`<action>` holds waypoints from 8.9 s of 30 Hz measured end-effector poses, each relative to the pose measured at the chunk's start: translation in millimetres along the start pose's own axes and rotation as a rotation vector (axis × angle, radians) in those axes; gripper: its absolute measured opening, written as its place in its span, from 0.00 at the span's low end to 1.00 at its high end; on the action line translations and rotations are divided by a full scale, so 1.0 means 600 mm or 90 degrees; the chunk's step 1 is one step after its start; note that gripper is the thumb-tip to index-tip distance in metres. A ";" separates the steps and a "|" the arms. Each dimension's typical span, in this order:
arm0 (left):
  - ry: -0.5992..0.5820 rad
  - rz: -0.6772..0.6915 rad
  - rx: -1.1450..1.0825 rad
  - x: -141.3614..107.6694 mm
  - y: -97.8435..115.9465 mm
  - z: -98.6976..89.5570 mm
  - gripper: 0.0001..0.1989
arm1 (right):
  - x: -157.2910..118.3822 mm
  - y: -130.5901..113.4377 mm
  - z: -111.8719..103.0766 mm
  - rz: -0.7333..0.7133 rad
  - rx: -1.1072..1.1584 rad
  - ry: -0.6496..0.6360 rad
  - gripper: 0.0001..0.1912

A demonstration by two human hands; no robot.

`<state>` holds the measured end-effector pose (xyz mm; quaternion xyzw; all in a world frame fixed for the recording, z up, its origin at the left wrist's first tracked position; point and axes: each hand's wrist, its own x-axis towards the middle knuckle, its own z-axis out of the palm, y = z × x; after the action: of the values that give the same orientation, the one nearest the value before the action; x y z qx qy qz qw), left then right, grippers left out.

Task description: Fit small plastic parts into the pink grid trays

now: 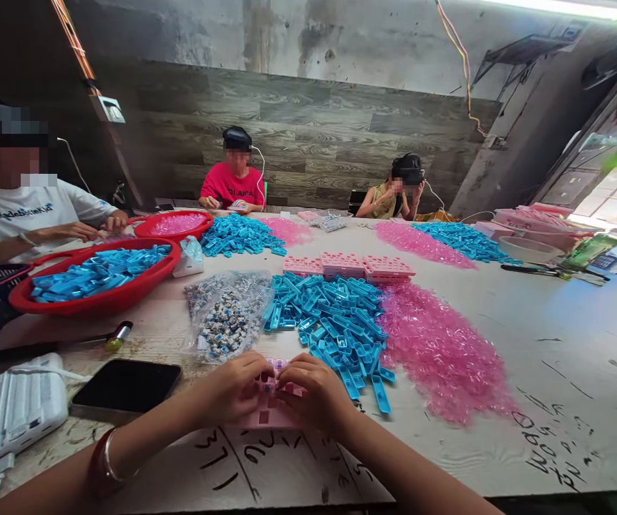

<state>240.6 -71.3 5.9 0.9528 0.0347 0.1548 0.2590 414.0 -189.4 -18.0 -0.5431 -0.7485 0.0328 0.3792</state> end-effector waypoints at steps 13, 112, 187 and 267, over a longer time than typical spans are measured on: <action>0.069 -0.023 0.071 0.001 -0.004 0.032 0.04 | 0.005 -0.011 -0.008 -0.084 -0.034 0.003 0.04; 0.021 -0.098 -0.115 0.008 -0.002 0.004 0.29 | 0.041 -0.034 -0.036 0.504 0.144 -0.268 0.24; 0.031 -0.123 0.098 0.016 0.021 0.036 0.03 | -0.040 0.014 -0.116 0.227 -0.121 0.114 0.08; 0.036 -0.148 0.127 0.001 0.018 0.010 0.05 | 0.019 -0.032 -0.002 -0.022 -0.093 -0.065 0.11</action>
<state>242.8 -83.2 6.5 0.9585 0.1676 0.1462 0.1783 398.0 -187.9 -2.4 -0.5539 -0.7766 -0.0008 0.3002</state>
